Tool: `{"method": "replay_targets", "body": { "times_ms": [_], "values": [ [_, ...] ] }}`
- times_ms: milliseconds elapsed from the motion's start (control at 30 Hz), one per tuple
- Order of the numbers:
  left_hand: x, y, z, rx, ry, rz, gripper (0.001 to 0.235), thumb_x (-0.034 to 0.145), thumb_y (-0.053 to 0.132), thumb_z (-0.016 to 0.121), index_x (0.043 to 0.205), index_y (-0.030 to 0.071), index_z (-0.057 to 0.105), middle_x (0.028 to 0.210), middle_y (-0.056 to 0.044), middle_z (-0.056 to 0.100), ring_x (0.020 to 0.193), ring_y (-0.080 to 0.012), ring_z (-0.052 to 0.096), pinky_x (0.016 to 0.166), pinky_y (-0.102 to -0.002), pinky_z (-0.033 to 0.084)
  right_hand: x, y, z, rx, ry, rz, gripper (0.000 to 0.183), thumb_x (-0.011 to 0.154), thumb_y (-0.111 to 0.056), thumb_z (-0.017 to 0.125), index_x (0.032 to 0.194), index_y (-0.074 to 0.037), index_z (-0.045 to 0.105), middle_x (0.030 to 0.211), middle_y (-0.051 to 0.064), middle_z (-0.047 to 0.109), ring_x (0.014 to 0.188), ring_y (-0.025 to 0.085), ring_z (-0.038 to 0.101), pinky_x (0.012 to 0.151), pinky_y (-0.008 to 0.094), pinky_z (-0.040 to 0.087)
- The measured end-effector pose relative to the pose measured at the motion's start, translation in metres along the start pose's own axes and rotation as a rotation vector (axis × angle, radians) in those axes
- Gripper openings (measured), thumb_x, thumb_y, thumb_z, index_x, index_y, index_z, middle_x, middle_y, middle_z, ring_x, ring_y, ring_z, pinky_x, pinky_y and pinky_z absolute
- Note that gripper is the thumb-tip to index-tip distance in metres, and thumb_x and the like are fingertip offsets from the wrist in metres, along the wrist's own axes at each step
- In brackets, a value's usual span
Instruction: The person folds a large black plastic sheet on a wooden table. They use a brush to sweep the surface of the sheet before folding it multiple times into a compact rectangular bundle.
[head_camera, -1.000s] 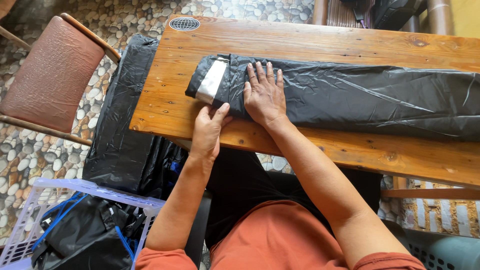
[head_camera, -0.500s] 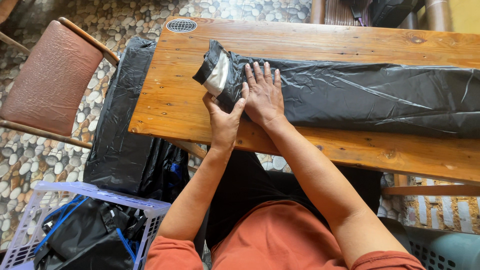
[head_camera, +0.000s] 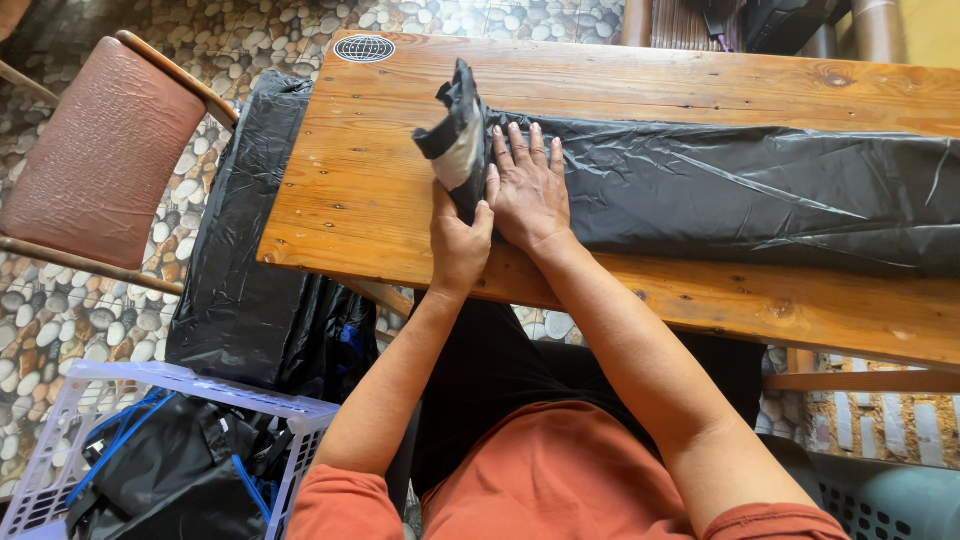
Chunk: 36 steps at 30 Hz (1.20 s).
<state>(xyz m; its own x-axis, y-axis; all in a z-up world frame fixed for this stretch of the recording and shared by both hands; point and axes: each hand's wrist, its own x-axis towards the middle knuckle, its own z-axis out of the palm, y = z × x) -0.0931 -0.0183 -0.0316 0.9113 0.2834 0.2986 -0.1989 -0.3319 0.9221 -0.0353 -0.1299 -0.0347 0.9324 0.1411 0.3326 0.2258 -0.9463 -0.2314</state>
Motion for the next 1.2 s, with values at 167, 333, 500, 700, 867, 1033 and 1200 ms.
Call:
{"method": "replay_targets", "body": {
  "times_ms": [167,333,500,700,867,1033,1200],
  "values": [
    [-0.001,-0.014,0.005,0.106,0.003,0.140,0.052,0.092,0.013,0.064,0.141,0.004,0.050,0.121,-0.031,0.065,0.117,-0.0505,0.063,0.094,-0.057,0.055,0.003,0.005,0.002,0.052,-0.076,0.007,0.059,0.106,-0.038,0.037,0.161,-0.018,0.040,0.164,0.013,0.042,0.155,0.039,0.027,0.124,0.061,0.015],
    [0.002,-0.007,0.002,0.083,-0.046,0.242,0.056,0.090,0.009,0.059,0.145,0.008,0.051,0.131,-0.026,0.062,0.125,-0.0457,0.060,0.104,-0.052,0.052,0.010,0.008,-0.004,0.117,-0.171,0.040,0.060,0.103,-0.039,0.038,0.161,-0.022,0.039,0.168,0.009,0.034,0.157,0.038,0.021,0.125,0.062,0.014],
    [0.002,-0.004,0.005,0.068,-0.099,0.436,0.070,0.085,-0.004,0.052,0.154,0.007,0.047,0.152,-0.025,0.051,0.142,-0.0410,0.048,0.120,-0.047,0.041,0.015,0.015,-0.031,0.313,-0.304,0.046,0.067,0.094,-0.022,0.046,0.161,-0.022,0.040,0.169,0.008,0.028,0.159,0.035,0.010,0.126,0.062,0.008],
    [-0.002,0.009,0.002,0.280,-0.203,0.541,0.071,0.084,-0.007,0.051,0.153,0.008,0.049,0.161,-0.016,0.046,0.151,-0.0384,0.039,0.125,-0.049,0.033,0.004,-0.001,-0.092,0.837,-0.100,0.268,0.047,0.094,-0.024,0.050,0.139,-0.011,0.058,0.141,0.017,0.054,0.141,0.038,0.040,0.119,0.055,0.027],
    [-0.004,0.015,0.000,0.539,-0.276,0.601,0.054,0.095,-0.001,0.046,0.146,0.012,0.055,0.162,-0.012,0.044,0.154,-0.0366,0.033,0.121,-0.052,0.036,0.013,0.046,-0.049,1.961,0.150,0.528,0.059,0.106,-0.050,0.046,0.147,-0.010,0.058,0.138,0.026,0.065,0.125,0.044,0.066,0.108,0.056,0.053],
    [-0.001,0.009,0.003,0.700,-0.316,0.672,0.047,0.100,0.003,0.048,0.145,0.012,0.056,0.162,-0.012,0.043,0.155,-0.0367,0.029,0.123,-0.056,0.030,0.010,0.060,-0.031,1.666,0.254,0.552,0.047,0.098,-0.033,0.071,0.141,-0.015,0.063,0.130,0.017,0.070,0.116,0.028,0.071,0.100,0.044,0.060],
    [0.000,0.009,0.002,0.734,-0.333,0.702,0.045,0.098,0.002,0.050,0.141,0.011,0.058,0.159,-0.013,0.046,0.154,-0.0380,0.030,0.122,-0.057,0.031,0.020,0.070,-0.022,1.510,0.392,0.429,0.052,0.101,-0.021,0.073,0.147,-0.008,0.055,0.135,0.015,0.068,0.124,0.022,0.066,0.105,0.038,0.055]
  ]
}}
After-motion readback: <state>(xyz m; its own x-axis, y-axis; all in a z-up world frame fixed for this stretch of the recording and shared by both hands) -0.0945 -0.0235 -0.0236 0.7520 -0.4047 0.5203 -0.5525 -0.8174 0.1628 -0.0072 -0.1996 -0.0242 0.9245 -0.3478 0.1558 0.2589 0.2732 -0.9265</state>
